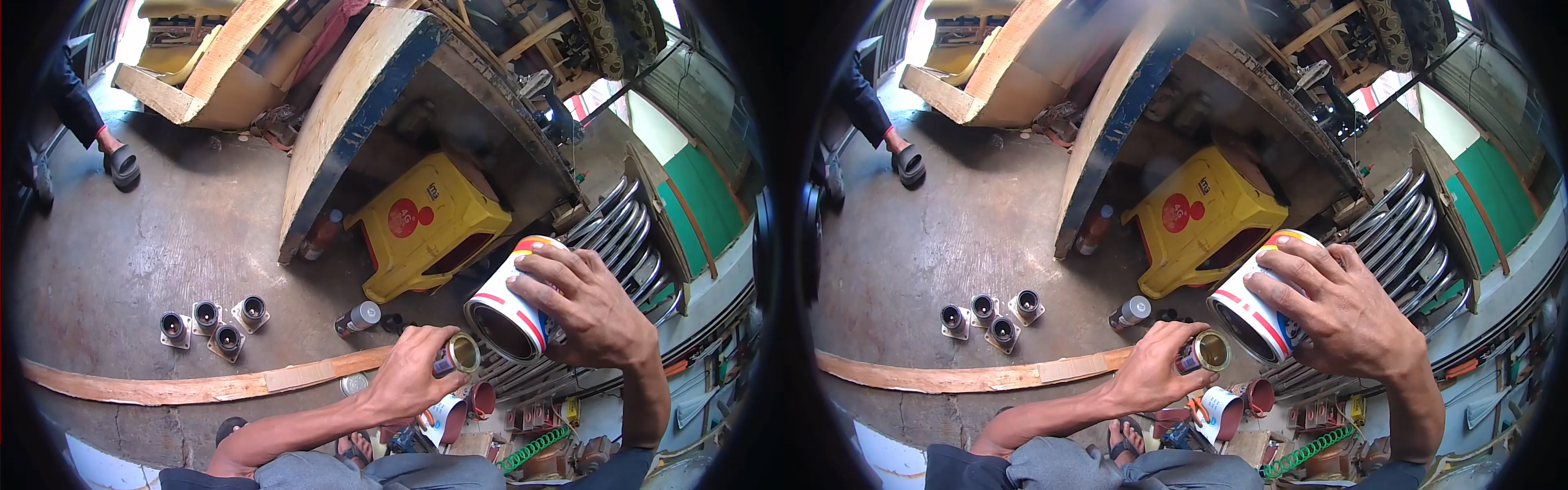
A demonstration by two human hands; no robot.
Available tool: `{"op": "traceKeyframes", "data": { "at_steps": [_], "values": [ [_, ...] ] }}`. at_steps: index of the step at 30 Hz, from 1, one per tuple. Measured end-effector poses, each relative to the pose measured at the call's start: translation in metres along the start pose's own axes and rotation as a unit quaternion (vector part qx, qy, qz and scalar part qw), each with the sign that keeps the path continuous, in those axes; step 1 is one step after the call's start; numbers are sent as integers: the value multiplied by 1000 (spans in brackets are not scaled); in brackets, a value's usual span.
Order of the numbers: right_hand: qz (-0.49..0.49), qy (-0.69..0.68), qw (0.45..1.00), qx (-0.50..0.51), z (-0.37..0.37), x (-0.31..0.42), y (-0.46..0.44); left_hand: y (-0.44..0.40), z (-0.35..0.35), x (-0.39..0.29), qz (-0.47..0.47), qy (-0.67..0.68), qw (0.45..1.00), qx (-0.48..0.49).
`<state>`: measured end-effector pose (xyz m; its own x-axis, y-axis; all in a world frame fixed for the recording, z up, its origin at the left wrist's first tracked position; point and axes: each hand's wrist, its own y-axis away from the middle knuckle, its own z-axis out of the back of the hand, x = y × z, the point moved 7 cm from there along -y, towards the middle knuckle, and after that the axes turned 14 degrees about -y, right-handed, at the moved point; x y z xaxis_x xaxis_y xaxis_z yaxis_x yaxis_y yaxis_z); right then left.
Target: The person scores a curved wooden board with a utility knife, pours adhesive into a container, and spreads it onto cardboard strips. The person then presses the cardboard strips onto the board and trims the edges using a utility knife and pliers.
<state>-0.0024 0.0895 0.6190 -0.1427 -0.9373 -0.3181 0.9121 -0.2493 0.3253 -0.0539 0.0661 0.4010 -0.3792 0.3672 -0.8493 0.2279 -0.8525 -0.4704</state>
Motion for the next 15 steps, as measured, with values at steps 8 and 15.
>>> {"op": "traceKeyframes", "data": {
  "at_steps": [8,15],
  "values": [
    [-5,37,998,-57,10,7,6,-2,8,3,-1,4,999,-33],
    [17,71,993,-96,13,15,7,-3,9,4,-4,-2,999,-40]
  ]
}}
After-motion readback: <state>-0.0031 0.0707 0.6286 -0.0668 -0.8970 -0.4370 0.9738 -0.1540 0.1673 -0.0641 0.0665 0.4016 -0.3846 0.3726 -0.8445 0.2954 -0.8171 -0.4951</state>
